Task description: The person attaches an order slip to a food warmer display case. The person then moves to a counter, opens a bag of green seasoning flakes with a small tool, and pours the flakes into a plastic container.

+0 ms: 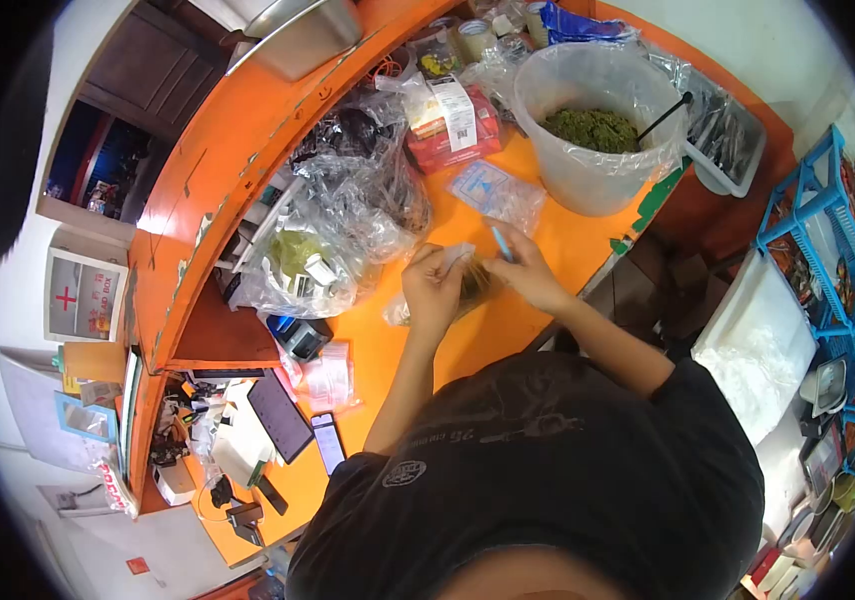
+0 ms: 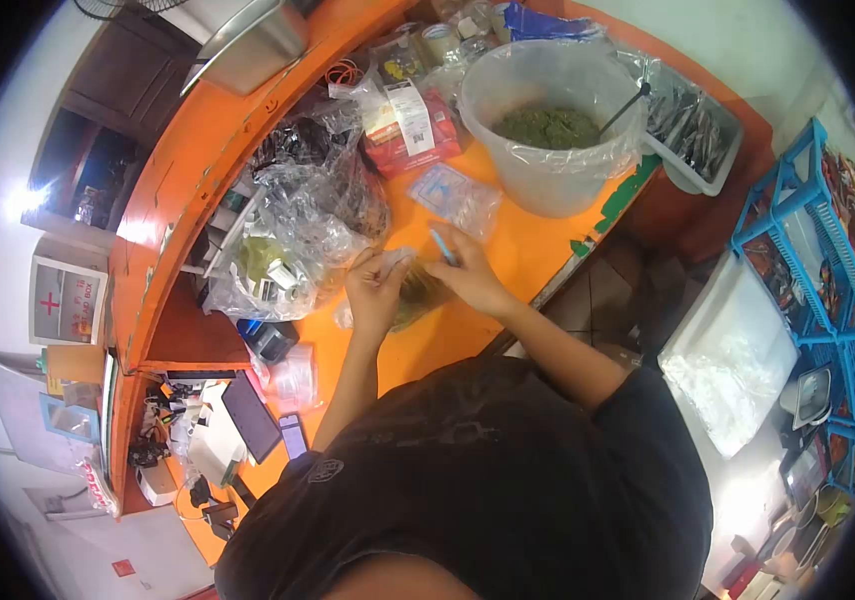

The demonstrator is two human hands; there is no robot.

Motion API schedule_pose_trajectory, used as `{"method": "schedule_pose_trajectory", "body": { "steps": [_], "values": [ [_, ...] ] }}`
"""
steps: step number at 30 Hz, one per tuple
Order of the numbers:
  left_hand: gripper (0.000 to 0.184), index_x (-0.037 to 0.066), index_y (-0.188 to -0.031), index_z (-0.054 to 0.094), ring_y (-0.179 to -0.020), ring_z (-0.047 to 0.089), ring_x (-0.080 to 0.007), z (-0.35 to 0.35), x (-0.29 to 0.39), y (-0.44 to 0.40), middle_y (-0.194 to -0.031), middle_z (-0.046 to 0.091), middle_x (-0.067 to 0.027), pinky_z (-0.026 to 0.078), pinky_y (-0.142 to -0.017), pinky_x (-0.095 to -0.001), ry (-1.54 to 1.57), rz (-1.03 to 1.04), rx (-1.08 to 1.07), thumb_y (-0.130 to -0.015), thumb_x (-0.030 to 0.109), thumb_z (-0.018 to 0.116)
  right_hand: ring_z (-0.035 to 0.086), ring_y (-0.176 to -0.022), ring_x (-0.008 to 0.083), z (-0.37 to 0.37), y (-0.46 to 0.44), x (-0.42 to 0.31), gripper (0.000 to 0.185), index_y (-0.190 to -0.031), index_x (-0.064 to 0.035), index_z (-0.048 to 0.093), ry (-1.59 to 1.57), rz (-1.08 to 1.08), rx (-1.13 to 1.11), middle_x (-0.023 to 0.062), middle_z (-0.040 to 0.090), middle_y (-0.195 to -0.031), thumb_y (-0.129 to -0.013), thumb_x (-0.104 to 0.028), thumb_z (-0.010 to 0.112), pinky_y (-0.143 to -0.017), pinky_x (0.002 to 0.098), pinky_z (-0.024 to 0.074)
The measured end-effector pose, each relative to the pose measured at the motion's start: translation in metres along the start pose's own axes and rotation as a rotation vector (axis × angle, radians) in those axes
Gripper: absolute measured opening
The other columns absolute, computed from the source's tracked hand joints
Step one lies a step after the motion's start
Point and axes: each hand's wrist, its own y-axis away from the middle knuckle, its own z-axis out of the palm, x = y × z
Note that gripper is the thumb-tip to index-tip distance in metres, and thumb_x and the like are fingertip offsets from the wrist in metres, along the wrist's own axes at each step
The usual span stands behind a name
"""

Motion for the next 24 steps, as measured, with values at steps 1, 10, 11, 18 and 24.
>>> {"method": "schedule_pose_trajectory", "body": {
  "steps": [1, 10, 11, 18, 24],
  "values": [
    [0.011, 0.000, -0.086, 0.069, -0.061, 0.053, -0.0151, -0.001, 0.001, -0.001, -0.067, 0.056, -0.0085, 0.041, -0.056, -0.0256, 0.019, 0.014, -0.026, -0.076, 0.004, 0.067, 0.046, -0.060, 0.0076, -0.005, -0.009, 0.013, 0.034, -0.113, -0.0056, 0.051, 0.125, -0.022, -0.092, 0.0006, 0.052, -0.072, -0.079, -0.006, 0.056, -0.054, 0.0217, 0.0368],
    [0.015, 0.002, -0.089, 0.069, -0.068, 0.058, -0.0197, -0.001, -0.008, -0.004, -0.075, 0.060, -0.0101, 0.044, -0.063, -0.0283, 0.004, 0.004, -0.011, -0.076, 0.007, 0.067, 0.038, -0.050, 0.0053, -0.007, -0.004, -0.017, 0.010, -0.088, -0.0086, 0.050, -0.113, 0.145, 0.177, -0.0032, 0.041, -0.062, -0.093, -0.017, 0.047, -0.043, 0.0204, 0.0282],
    [0.016, 0.003, -0.090, 0.069, -0.067, 0.059, -0.0219, -0.001, -0.008, -0.004, -0.075, 0.060, -0.0109, 0.045, -0.062, -0.0296, -0.026, 0.034, -0.006, -0.075, 0.009, 0.068, 0.036, -0.046, 0.0057, -0.003, 0.006, -0.023, 0.011, -0.089, -0.0096, 0.048, -0.204, 0.286, 0.103, -0.0038, 0.040, -0.060, -0.094, -0.017, 0.044, -0.041, 0.0205, 0.0266],
    [0.015, 0.007, -0.088, 0.069, -0.073, 0.063, -0.0259, -0.003, 0.000, -0.004, -0.080, 0.063, -0.0106, 0.047, -0.065, -0.0317, -0.221, -0.037, -0.151, -0.074, 0.011, 0.068, 0.039, -0.040, 0.0076, -0.006, 0.027, -0.020, 0.017, -0.092, -0.0048, 0.050, -0.002, 0.319, -0.097, 0.0005, 0.043, -0.056, -0.095, -0.018, 0.038, -0.037, 0.0227, 0.0318],
    [0.011, 0.000, -0.086, 0.065, -0.071, 0.061, -0.0202, 0.014, -0.022, -0.002, -0.077, 0.062, -0.0101, 0.047, -0.066, -0.0291, -0.032, 0.125, -0.032, -0.078, 0.006, 0.064, 0.046, -0.041, 0.0098, 0.001, 0.029, -0.026, 0.016, -0.094, -0.0008, 0.050, 0.046, 0.323, -0.093, 0.0029, 0.048, -0.057, -0.093, -0.015, 0.042, -0.037, 0.0242, 0.0362]
  ]
}}
